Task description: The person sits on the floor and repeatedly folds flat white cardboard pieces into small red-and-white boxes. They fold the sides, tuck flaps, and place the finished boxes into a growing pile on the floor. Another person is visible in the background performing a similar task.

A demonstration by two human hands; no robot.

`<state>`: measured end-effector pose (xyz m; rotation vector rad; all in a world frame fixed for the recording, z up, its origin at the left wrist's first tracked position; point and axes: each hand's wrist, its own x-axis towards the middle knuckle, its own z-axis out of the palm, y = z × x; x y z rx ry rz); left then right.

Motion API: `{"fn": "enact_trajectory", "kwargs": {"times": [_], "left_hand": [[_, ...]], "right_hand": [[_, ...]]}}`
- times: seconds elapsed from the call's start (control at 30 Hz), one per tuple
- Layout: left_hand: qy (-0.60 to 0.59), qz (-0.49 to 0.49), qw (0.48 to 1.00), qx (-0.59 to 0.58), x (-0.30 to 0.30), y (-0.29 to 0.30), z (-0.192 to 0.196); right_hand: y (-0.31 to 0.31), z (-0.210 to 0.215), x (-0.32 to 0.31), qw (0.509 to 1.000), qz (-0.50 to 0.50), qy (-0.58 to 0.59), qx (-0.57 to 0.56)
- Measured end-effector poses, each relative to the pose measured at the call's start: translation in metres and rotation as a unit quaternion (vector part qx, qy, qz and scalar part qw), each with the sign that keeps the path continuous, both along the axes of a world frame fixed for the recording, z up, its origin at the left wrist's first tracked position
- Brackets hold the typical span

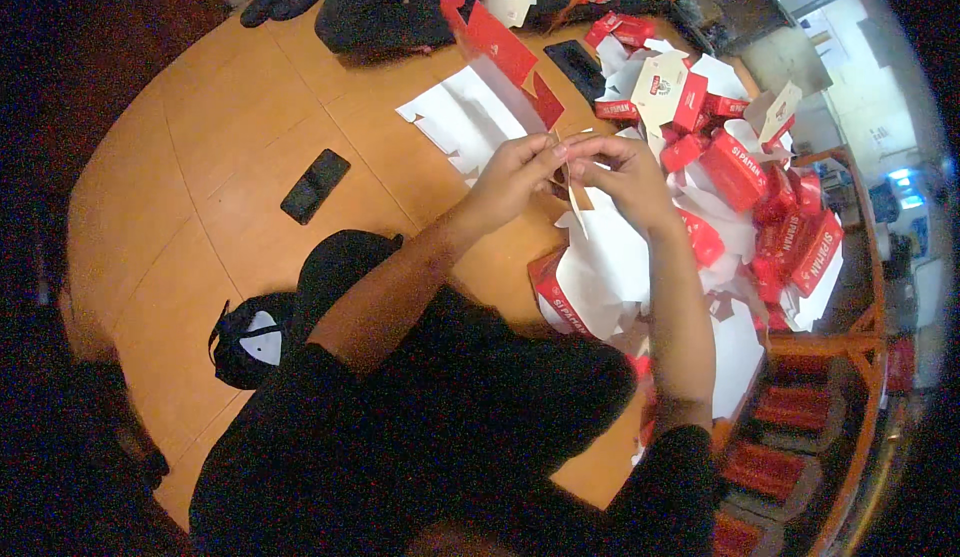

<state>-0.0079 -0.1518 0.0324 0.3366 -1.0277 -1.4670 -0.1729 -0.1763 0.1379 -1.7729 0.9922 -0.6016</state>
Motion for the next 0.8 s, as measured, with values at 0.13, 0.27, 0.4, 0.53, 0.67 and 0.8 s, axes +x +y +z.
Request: {"fn": "enact_trajectory", "kwargs": {"times": [0.13, 0.27, 0.4, 0.53, 0.67, 0.8], "left_hand": [[0.026, -0.038, 0.999, 0.023, 0.002, 0.005, 0.004], [-0.004, -0.03, 0.999, -0.028, 0.012, 0.01, 0.017], [-0.009, -0.031, 0.999, -0.023, 0.013, 0.013, 0.022], [-0.058, 0.003, 0.997, -0.056, 0.009, 0.012, 0.017], [-0.035, -0.032, 0.999, -0.024, 0.014, 0.017, 0.021], [0.01, -0.068, 0.998, -0.012, 0.01, 0.013, 0.016]], "right_hand": [[0.0, 0.0, -0.003, 0.999, 0.014, 0.005, -0.032], [0.009, 0.009, 0.002, 0.998, 0.014, 0.019, -0.06], [0.013, 0.017, 0.005, 0.996, 0.014, 0.03, -0.083], [0.016, 0.023, 0.004, 0.995, 0.002, 0.055, -0.081], [0.03, 0.029, 0.014, 0.998, 0.005, 0.008, -0.059], [0.026, 0.025, 0.008, 0.997, -0.005, 0.008, -0.079]]}}
